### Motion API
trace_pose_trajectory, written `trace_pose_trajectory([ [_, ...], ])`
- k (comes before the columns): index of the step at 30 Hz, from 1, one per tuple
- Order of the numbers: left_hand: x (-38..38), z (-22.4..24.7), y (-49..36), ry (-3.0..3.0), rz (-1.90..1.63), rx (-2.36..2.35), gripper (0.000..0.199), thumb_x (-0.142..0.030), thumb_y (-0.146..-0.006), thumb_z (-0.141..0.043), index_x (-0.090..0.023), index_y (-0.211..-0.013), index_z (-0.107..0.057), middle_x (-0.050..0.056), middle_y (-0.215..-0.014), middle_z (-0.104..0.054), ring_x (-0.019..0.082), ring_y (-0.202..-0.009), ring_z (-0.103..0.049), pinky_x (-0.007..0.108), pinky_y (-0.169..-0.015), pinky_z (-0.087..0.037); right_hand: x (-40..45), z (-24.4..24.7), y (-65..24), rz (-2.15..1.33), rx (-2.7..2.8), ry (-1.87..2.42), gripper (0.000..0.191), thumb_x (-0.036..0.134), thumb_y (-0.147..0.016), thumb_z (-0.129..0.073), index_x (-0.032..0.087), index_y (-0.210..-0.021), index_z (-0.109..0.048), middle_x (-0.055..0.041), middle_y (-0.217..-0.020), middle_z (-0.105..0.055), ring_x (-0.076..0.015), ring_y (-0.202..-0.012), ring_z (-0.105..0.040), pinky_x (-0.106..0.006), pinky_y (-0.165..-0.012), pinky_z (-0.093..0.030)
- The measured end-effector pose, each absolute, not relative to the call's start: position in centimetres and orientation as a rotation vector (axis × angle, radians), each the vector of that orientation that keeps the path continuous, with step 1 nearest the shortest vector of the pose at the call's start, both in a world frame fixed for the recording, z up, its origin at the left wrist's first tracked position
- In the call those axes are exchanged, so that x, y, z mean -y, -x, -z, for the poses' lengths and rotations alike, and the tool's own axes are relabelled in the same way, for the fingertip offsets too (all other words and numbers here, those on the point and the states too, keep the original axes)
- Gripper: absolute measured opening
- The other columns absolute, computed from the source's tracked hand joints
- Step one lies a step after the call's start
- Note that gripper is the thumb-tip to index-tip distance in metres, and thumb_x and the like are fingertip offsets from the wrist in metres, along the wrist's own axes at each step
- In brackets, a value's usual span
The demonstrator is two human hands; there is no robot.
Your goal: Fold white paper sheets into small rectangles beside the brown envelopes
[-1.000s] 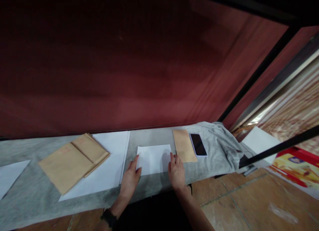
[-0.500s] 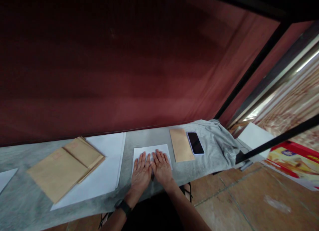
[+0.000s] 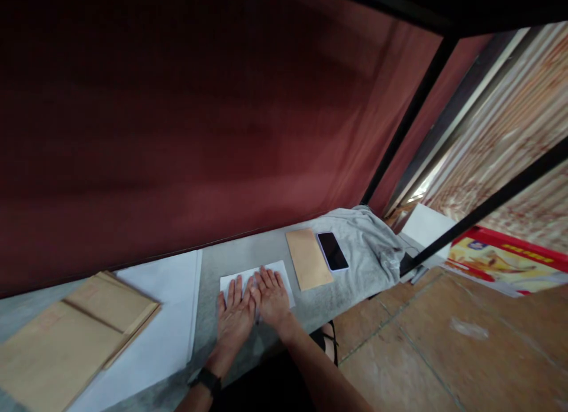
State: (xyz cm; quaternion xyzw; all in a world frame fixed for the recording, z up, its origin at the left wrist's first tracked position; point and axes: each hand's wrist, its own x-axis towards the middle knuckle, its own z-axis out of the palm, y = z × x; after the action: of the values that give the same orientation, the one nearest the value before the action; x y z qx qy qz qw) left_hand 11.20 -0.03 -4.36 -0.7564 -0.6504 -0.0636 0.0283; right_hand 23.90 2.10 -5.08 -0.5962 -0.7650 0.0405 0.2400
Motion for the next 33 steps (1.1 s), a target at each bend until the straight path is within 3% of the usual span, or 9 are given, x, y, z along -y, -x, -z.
trace_pose_trajectory([
  [13, -1.3, 5.5, -9.6, 2.173, 0.357, 2.098, 0.063, -0.032, -0.098, -0.029, 0.003, -0.148, -0.041, 0.025, -0.157, -0.039, 0.032, -0.149, -0.033, 0.049, -0.121, -0.028, -1.6, 6.3, -26.7, 0.109, 1.914, 1.747, 0.058, 0.036, -0.104, -0.042, 0.004, -0.151, -0.04, -0.0222, -0.155, -0.041, -0.0305, -0.145, -0.04, -0.048, -0.117, -0.033],
  [22, -1.1, 5.6, -9.5, 2.153, 0.399, 2.087, 0.062, -0.032, -0.097, -0.03, 0.001, -0.149, -0.042, 0.022, -0.156, -0.041, 0.029, -0.148, -0.034, 0.047, -0.122, -0.027, 3.0, 7.2, -27.6, 0.192, 1.894, 1.727, 0.056, 0.035, -0.104, -0.039, 0.006, -0.152, -0.039, -0.0201, -0.153, -0.046, -0.0292, -0.142, -0.043, -0.047, -0.116, -0.034],
  [28, -0.6, 5.2, -10.0, 2.136, 0.388, 2.151, 0.06, -0.03, -0.098, -0.03, -0.002, -0.15, -0.041, 0.021, -0.157, -0.04, 0.028, -0.15, -0.031, 0.048, -0.123, -0.023, 5.5, 7.3, -28.6, 0.231, 1.942, 1.654, 0.057, 0.031, -0.104, -0.038, 0.011, -0.157, -0.03, -0.018, -0.153, -0.046, -0.0277, -0.142, -0.044, -0.046, -0.116, -0.035],
  [33, 2.0, 5.5, -12.2, 2.398, 0.457, 1.903, 0.056, -0.03, -0.099, -0.033, -0.017, -0.152, -0.041, 0.011, -0.159, -0.04, 0.026, -0.15, -0.031, 0.05, -0.122, -0.026, 5.7, 7.0, -28.6, 0.212, 1.954, 1.686, 0.055, 0.031, -0.104, -0.038, 0.01, -0.155, -0.036, -0.0178, -0.152, -0.048, -0.0272, -0.142, -0.044, -0.046, -0.116, -0.034],
])
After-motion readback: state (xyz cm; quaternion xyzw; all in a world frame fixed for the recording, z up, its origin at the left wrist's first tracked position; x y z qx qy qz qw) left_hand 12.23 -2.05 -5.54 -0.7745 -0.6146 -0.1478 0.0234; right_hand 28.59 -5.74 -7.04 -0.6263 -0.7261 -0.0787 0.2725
